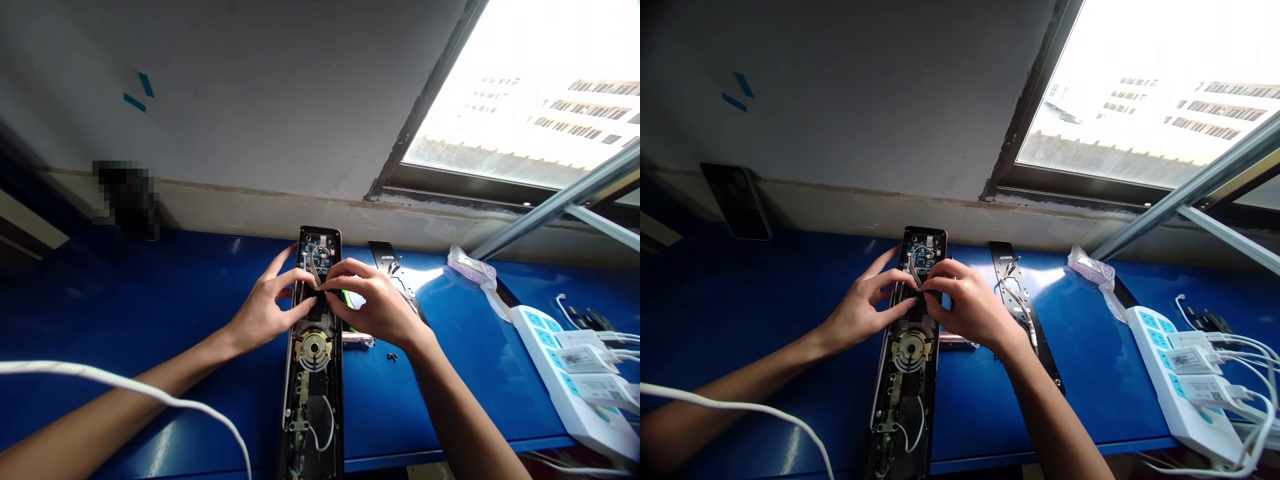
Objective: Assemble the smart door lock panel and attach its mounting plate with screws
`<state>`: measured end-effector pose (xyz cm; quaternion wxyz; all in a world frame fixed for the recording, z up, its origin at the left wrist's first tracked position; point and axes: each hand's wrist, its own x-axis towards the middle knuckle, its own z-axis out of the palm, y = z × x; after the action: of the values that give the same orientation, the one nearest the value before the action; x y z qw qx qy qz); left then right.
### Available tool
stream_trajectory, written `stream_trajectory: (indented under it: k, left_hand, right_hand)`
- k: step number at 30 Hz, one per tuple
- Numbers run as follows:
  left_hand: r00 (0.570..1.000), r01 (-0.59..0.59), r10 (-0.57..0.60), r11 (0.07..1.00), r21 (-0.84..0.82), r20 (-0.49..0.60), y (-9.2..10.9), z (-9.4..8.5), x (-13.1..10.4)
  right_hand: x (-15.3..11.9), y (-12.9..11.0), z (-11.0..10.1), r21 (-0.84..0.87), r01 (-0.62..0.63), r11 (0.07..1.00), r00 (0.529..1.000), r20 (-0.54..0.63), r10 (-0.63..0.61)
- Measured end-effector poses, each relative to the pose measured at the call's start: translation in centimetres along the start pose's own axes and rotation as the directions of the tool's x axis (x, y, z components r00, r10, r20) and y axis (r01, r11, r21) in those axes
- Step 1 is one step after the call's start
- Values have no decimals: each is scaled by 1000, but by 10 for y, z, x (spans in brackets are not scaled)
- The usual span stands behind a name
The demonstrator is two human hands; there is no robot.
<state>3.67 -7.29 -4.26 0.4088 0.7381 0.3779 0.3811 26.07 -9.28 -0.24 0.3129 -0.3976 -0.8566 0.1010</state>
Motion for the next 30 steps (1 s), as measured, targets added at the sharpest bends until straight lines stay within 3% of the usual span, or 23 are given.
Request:
stream_trajectory:
  k: [15,20,23,25,30]
  left_hand:
    - [999,-34,33,999,-24,-33,-4,4,0]
    - [999,-33,34,997,72,-18,1,2,-1]
    - [998,-59,60,991,118,-8,3,2,-2]
    - [997,-72,74,991,116,-10,3,2,-2]
    - [989,-106,130,955,277,-70,8,3,-4]
  right_hand:
    - [-9,1,13,-91,79,993,996,-22,-81]
    - [-12,-1,12,-180,115,977,990,-56,-127]
    - [-18,2,11,-118,-65,991,985,-165,45]
    - [-23,6,9,-109,-228,968,957,-209,202]
    - [-33,18,8,-234,-445,865,894,-68,442]
